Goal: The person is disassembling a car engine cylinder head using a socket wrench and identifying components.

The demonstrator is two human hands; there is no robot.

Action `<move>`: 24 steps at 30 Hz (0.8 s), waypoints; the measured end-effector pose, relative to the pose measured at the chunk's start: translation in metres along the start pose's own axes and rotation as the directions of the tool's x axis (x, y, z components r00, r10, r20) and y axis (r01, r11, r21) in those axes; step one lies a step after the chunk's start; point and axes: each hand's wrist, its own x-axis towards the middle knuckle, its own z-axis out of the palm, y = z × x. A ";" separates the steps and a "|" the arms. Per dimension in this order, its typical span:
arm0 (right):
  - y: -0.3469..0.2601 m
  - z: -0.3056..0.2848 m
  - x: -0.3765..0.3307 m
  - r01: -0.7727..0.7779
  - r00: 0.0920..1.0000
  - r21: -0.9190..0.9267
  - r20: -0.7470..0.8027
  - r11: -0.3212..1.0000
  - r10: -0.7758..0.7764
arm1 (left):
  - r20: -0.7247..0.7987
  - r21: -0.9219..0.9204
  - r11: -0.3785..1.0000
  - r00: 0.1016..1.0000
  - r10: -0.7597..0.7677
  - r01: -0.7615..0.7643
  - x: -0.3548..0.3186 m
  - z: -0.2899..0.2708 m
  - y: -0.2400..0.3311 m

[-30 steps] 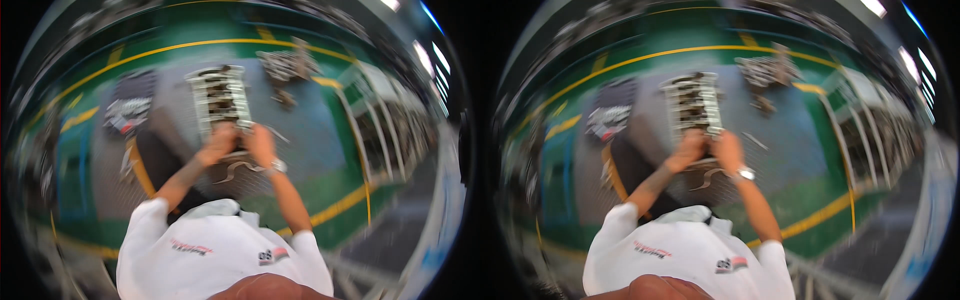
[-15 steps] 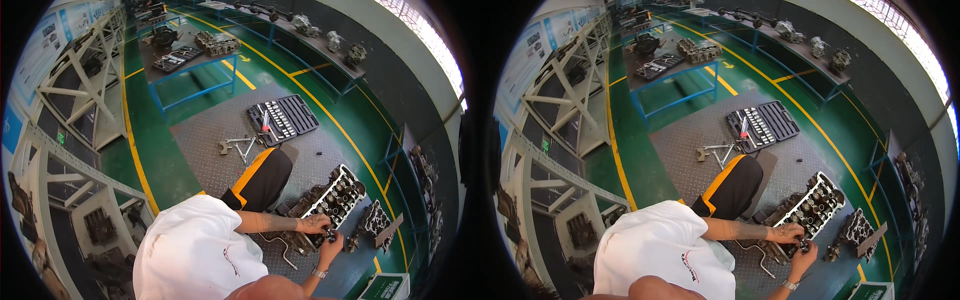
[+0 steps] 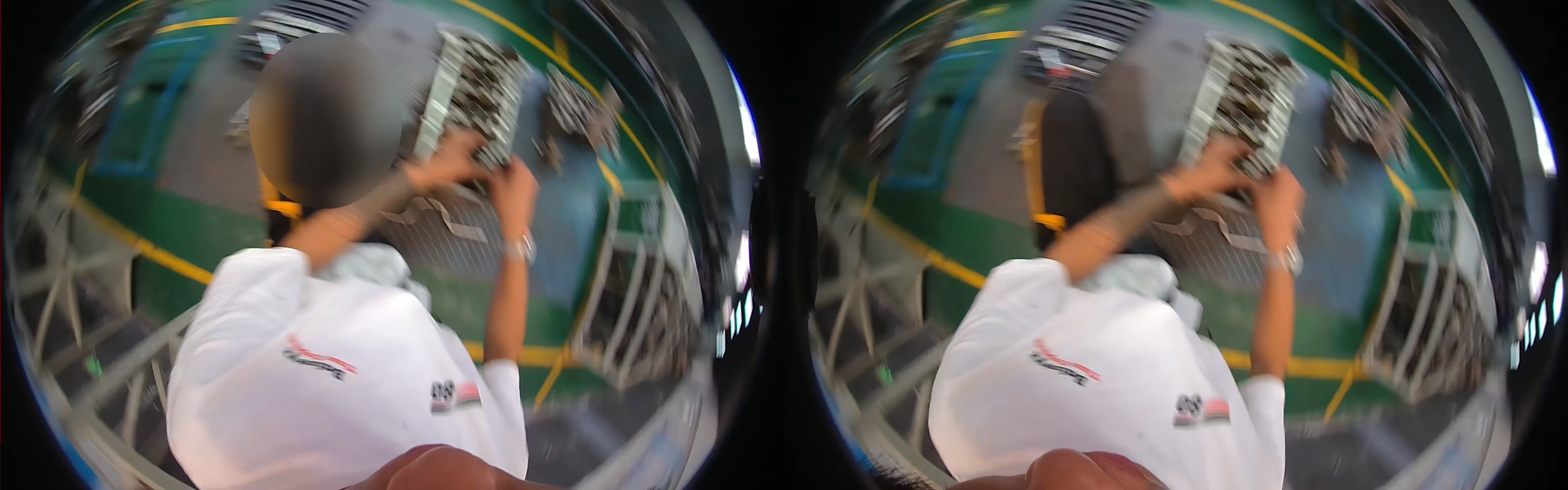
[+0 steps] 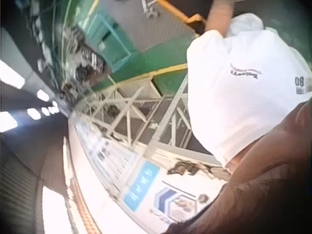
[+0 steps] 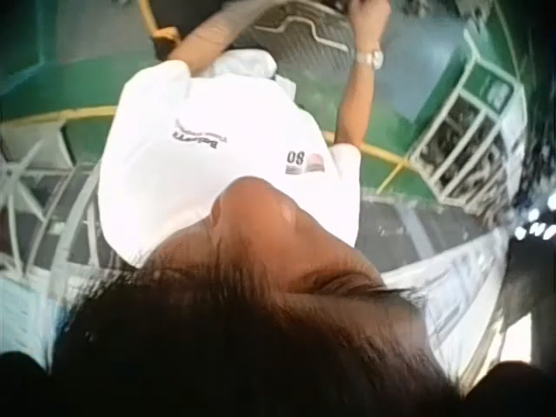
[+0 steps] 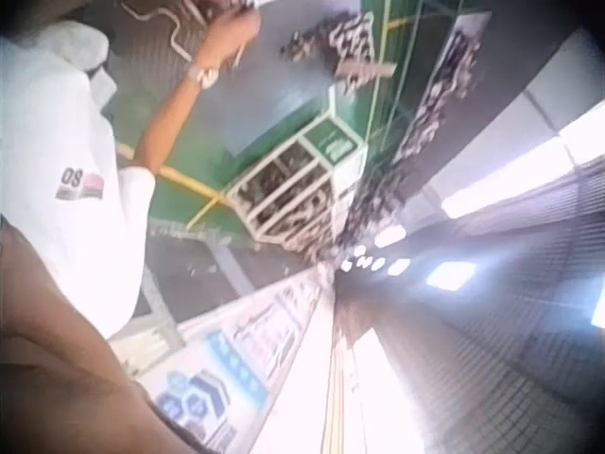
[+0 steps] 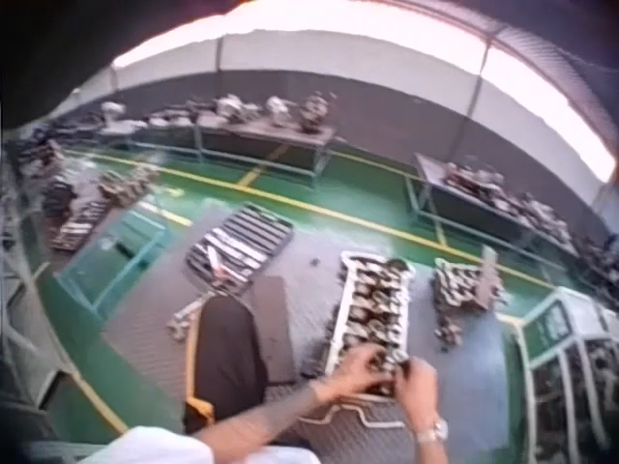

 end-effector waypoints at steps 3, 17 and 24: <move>0.011 0.001 0.001 0.228 0.960 -0.023 -0.164 0.973 -0.228 | -0.035 0.007 0.988 0.987 0.157 -0.157 0.006 0.004 -0.003; -0.007 -0.001 0.009 0.201 0.978 -0.125 0.088 0.972 -0.191 | -0.020 -0.080 0.989 0.992 0.125 -0.126 -0.008 -0.010 0.004; -0.005 -0.012 0.023 0.345 0.928 -0.088 0.180 0.934 -0.326 | 0.080 -0.024 0.991 0.988 0.134 -0.133 -0.011 -0.014 0.001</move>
